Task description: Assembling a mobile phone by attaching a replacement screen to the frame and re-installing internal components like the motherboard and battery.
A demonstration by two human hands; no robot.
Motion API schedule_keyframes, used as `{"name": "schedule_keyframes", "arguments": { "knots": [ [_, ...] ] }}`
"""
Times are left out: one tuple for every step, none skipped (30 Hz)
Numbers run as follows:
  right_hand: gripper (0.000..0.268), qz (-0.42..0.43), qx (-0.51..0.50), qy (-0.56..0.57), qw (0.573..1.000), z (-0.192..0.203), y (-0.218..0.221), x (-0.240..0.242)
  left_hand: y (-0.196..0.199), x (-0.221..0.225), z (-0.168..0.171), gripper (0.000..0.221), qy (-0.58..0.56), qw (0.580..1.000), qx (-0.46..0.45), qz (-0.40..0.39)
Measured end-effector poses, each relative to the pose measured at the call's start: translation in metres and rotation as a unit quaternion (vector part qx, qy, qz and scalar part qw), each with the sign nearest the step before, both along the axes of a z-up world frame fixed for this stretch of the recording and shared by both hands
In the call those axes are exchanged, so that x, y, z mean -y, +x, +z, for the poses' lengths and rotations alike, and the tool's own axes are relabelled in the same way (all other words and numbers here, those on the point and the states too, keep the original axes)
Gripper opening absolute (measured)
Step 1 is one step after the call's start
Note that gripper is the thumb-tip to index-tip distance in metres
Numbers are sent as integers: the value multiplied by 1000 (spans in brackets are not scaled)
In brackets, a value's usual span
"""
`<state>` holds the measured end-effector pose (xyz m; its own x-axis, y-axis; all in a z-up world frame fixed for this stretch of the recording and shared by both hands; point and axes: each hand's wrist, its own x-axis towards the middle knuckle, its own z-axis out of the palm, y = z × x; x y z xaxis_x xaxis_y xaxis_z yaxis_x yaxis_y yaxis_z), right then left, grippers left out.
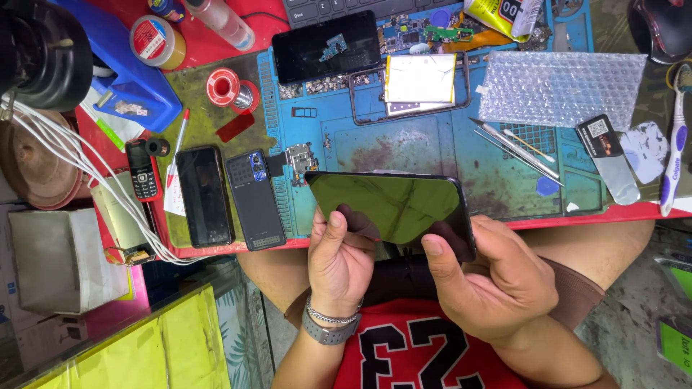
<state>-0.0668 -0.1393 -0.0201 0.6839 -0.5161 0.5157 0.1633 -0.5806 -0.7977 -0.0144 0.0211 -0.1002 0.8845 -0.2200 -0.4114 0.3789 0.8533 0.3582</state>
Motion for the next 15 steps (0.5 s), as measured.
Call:
{"name": "schedule_keyframes", "arguments": {
  "knots": [
    [28,-4,-3,0,1000,2,1,-1,0,-1,-1,28,-4,1000,-8,-5],
    [28,-4,-3,0,1000,4,1,-1,0,0,0,28,-4,1000,-8,-6],
    [26,-10,-8,2,1000,5,2,-2,0,0,1,30,-6,1000,-6,-6],
    [24,-15,-14,4,1000,7,3,-3,0,0,1,32,-9,1000,-4,-7],
    [24,-15,-14,3,1000,7,2,-2,0,0,1,32,-9,1000,-4,-7],
    [24,-10,-15,-1,1000,7,2,-1,0,0,0,31,-5,1000,-6,-2],
    [23,-4,-15,-5,1000,6,1,0,0,0,-1,31,-1,1000,-9,3],
    [23,-4,-15,-5,1000,6,1,-1,0,0,-1,31,-1,1000,-8,3],
    [23,-10,-20,-10,1000,6,1,-1,0,0,-1,33,-9,1000,-13,6],
    [23,-17,-25,-15,999,6,0,-1,0,0,-1,35,-16,1000,-18,8],
    [23,-17,-25,-15,999,6,0,-1,0,-1,-1,35,-16,1000,-18,8],
    [22,-19,-26,-17,999,5,0,-1,-1,-1,-1,36,-21,1000,-19,9],
    [21,-22,-27,-20,999,5,-1,-1,-1,-1,-1,37,-26,999,-21,10],
    [21,-22,-27,-20,999,6,0,-1,-1,-1,-1,37,-26,999,-21,11],
    [21,-20,-27,-16,999,7,0,-1,-1,-1,-1,39,-26,999,-20,12]
  ]
}}
